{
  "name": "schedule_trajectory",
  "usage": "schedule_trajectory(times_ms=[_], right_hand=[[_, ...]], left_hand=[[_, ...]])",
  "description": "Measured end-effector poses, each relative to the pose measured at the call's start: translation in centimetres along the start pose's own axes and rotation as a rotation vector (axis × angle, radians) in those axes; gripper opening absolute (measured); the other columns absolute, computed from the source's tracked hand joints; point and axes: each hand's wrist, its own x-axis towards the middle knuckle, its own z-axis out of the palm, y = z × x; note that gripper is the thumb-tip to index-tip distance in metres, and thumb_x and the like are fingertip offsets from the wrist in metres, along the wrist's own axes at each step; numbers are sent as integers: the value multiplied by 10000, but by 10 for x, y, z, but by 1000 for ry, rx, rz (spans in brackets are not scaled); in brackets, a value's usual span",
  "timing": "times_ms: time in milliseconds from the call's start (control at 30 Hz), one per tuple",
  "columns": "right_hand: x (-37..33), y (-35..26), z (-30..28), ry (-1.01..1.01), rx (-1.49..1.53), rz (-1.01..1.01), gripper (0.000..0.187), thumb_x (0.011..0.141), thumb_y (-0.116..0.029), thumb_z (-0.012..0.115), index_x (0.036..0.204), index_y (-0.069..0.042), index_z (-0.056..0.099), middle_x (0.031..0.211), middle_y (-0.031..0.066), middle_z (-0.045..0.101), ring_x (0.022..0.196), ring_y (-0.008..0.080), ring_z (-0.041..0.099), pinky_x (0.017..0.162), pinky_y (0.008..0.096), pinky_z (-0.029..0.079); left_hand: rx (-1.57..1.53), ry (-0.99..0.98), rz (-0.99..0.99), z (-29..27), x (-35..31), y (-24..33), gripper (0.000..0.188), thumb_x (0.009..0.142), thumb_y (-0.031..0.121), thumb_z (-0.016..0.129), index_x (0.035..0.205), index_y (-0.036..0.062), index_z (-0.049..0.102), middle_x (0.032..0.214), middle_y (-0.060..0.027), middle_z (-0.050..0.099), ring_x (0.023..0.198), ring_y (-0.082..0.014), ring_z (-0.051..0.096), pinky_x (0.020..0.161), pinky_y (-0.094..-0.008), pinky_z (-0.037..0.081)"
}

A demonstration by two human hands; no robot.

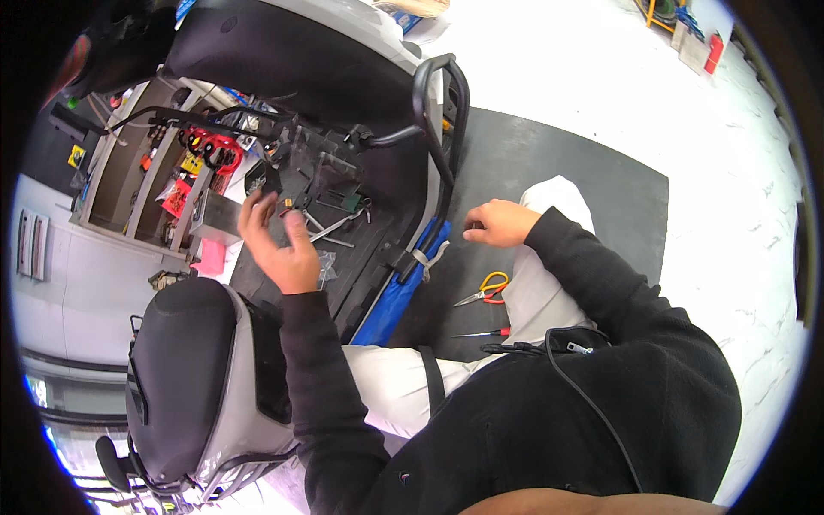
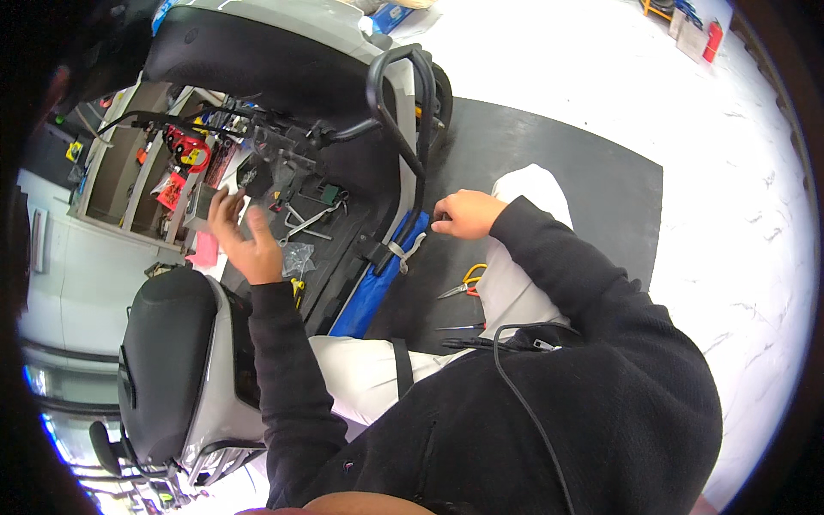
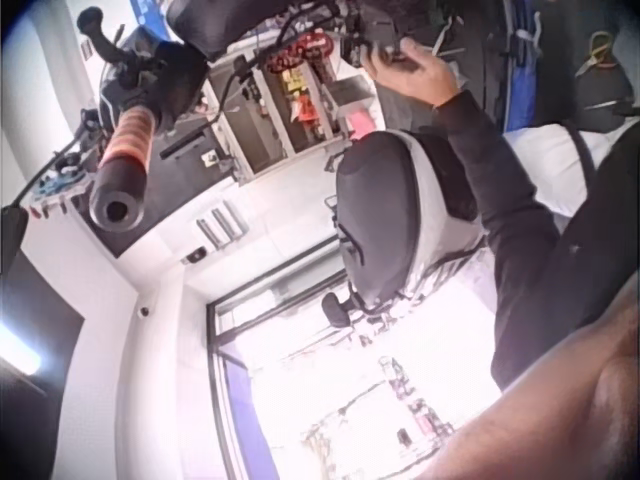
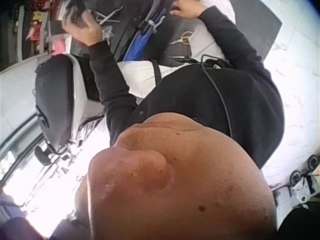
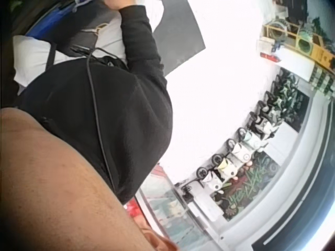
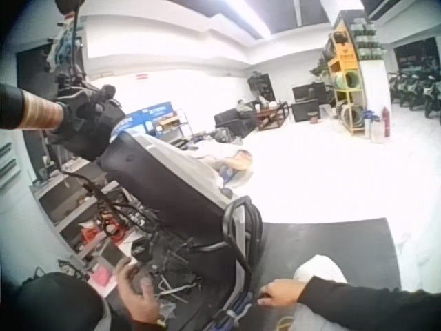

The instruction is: The person assembles a scooter by attaching a yellow plastic component to the frame using a screwdriver, then secures a black handlebar grip with zip ties. They retrieve a black plastic part from a shelf and attach it to the scooter, tightening fasteners and adjusting the handlebar position.

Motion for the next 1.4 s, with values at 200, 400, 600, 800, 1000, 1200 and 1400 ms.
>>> schedule_trajectory(times_ms=[200,400,600,800,1000,1200,1400], right_hand=[[-4,-3,-2,7,-9,-11,387,999,-371,668,1158,-34,773,964,198,790,944,387,758,886,468,583],[-1,-10,1,-26,-37,-17,380,1019,-361,677,1162,-18,753,1010,218,784,950,394,756,862,465,588],[-6,-8,1,7,-38,15,394,998,-369,686,1137,-10,770,999,211,785,951,398,752,876,475,580],[-8,-4,-1,8,-47,37,402,995,-372,687,1152,-11,769,1014,217,785,976,398,752,896,472,580],[1,-12,7,-42,-78,42,418,1009,-388,671,1175,-17,768,1029,225,785,997,398,751,912,468,579],[4,-17,9,-60,-129,47,420,1012,-393,666,1172,-18,767,1026,223,786,989,400,753,913,467,582],[1,-14,7,-51,-135,62,418,1008,-391,667,1172,-20,768,1022,222,787,975,406,755,908,470,584]], left_hand=[[-138,53,-381,7,7,7,349,1054,168,680,1305,-45,566,1253,-138,610,1113,-210,646,961,-345,544],[-82,-181,-163,40,61,35,784,967,372,795,1583,50,433,1480,-226,535,1322,-348,587,1109,-440,488],[-49,-30,-152,29,35,29,504,961,296,778,1359,44,600,1369,-182,581,1291,-359,574,1058,-441,485],[-220,6,-173,11,-12,18,395,1003,184,718,1341,11,609,1450,-195,501,1239,-299,605,1007,-412,531],[-88,-38,-167,23,35,39,565,982,294,768,1440,27,573,1416,-198,535,1170,-303,641,992,-426,549],[40,-147,14,37,63,39,665,964,353,783,1503,62,524,1424,-189,550,1259,-333,583,1049,-424,508],[-28,-111,-155,16,0,27,534,955,278,776,1398,68,564,1414,-192,531,1272,-367,578,1061,-446,498]])
